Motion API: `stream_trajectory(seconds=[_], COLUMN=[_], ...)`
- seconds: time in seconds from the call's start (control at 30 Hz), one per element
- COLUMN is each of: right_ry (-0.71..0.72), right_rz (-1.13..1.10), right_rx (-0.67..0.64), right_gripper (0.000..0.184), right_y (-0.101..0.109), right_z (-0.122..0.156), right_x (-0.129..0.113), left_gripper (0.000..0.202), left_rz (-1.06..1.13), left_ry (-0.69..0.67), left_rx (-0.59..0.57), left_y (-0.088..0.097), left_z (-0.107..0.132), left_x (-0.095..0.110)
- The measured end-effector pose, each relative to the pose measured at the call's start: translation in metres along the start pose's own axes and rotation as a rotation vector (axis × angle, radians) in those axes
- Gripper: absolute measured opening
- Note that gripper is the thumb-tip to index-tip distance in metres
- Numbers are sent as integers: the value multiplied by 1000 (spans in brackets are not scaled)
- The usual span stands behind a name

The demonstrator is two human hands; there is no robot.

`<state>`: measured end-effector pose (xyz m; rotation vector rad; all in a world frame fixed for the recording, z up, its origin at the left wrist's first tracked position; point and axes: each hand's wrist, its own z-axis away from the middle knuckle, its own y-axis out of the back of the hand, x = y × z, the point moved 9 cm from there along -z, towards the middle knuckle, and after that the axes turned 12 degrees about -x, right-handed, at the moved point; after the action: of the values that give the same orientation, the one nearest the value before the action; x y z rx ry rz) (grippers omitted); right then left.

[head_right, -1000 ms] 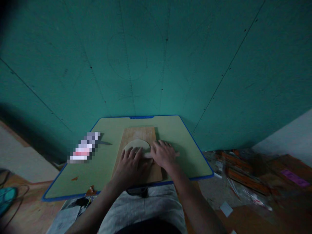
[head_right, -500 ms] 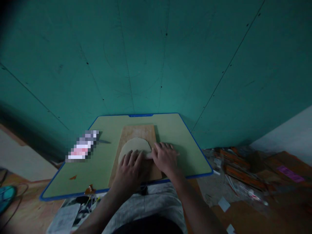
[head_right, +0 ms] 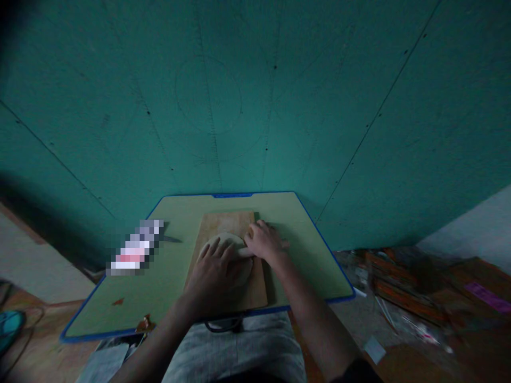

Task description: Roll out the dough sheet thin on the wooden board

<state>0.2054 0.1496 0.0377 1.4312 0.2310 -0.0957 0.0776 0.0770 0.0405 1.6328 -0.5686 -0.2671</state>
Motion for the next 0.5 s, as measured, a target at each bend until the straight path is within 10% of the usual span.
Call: stream_trajectory(seconds=[0.5], right_ry=[20], right_rz=[85], right_rx=[127], right_gripper=[25], right_y=[13], right_z=[-56], right_x=[-9], left_gripper=[38], left_rz=[-88], left_ry=[82], left_rx=[-67], left_y=[0], left_z=[-58], left_x=[-40])
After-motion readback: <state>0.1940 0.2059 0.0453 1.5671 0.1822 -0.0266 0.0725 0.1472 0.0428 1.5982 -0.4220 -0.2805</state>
